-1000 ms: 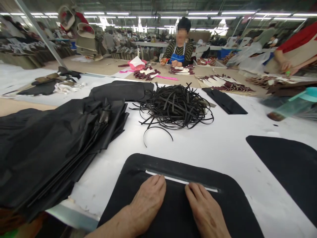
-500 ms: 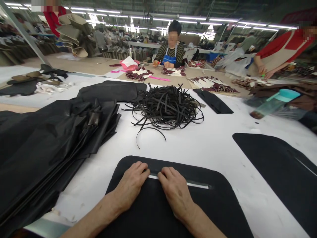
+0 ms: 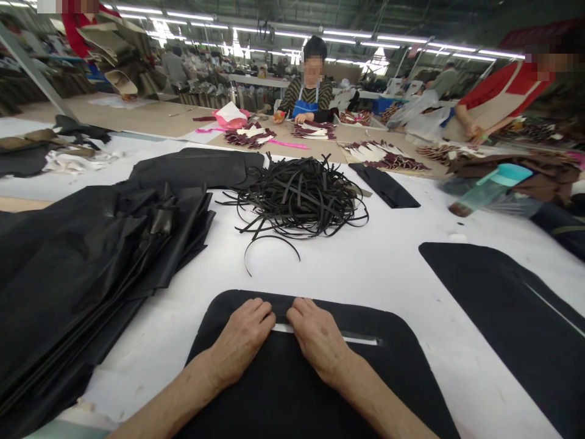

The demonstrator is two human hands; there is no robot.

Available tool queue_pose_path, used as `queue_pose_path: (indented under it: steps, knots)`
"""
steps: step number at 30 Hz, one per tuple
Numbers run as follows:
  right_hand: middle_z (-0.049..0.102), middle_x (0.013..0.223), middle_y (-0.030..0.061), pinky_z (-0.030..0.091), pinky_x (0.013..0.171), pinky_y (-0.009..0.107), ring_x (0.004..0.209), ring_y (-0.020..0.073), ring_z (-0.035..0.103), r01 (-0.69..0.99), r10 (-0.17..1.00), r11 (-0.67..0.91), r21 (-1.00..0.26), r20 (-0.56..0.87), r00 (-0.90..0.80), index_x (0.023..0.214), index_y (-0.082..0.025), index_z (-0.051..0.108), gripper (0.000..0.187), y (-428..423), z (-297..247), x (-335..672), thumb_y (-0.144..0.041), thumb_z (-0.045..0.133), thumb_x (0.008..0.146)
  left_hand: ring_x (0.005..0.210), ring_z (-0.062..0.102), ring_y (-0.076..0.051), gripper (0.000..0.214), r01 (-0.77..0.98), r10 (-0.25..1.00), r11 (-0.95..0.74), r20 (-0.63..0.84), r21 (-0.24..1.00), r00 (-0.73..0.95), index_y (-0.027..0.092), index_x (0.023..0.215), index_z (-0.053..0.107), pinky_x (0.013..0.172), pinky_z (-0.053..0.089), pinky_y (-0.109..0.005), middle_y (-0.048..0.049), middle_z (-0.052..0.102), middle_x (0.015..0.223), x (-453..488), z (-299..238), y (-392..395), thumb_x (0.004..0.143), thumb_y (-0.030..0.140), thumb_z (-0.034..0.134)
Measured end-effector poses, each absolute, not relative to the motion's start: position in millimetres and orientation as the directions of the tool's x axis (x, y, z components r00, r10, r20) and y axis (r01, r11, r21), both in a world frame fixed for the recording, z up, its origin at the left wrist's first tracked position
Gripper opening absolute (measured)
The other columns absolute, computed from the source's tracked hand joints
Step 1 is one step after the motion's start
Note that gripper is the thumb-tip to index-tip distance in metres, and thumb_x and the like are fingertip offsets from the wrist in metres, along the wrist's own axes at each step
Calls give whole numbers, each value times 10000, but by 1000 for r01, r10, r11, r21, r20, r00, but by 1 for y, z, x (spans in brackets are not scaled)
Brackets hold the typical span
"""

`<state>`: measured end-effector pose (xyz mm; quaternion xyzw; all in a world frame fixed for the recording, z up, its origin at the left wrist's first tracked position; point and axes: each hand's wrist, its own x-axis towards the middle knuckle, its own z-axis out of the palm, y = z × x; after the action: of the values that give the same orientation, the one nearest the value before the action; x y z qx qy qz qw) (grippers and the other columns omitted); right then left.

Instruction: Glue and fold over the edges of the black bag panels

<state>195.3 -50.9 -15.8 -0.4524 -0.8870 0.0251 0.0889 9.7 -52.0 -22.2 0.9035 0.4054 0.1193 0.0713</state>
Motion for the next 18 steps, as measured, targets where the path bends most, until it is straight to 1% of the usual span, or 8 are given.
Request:
queue_pose_path:
  steps: [5,8,11,15,18]
  knots:
    - [539,840,18,382,665,305,776,188,486,832,839,540,-129,164,-519,821,-201,521,99,-58,-20,196,-176,617,816,778,504,-180,176,732,778,-628,197,264,597,166,785,558,699,470,-313,-41,548,839,10,-26,-52,891,130,423]
    - [539,848,25,366,670,319,762,192,470,837,841,534,-120,179,-511,831,-202,528,78,-62,-24,202,-144,580,833,809,510,-179,174,732,787,-617,217,289,577,167,898,565,730,474,-318,-42,557,871,9,-29,-52,902,129,394]
    - [537,845,27,361,676,313,761,186,462,845,852,516,-138,185,-490,824,-199,541,95,-66,-26,216,-112,526,858,837,507,-180,207,727,790,-613,240,308,564,171,992,553,755,472,-327,-48,564,916,6,-31,-51,908,127,369]
    - [532,834,31,361,682,314,768,188,457,871,903,423,-250,191,-384,817,-192,557,120,-72,-25,239,-126,486,888,860,508,-185,195,733,813,-582,250,352,526,196,906,582,760,459,-336,-42,566,937,1,-30,-48,904,156,391]
    - [525,822,26,360,694,320,767,188,453,866,930,367,-341,172,-326,789,-192,546,144,-75,-27,250,-138,471,899,855,510,-193,165,751,841,-540,211,379,499,196,835,585,761,447,-349,-33,571,909,-3,-26,-47,891,176,431]
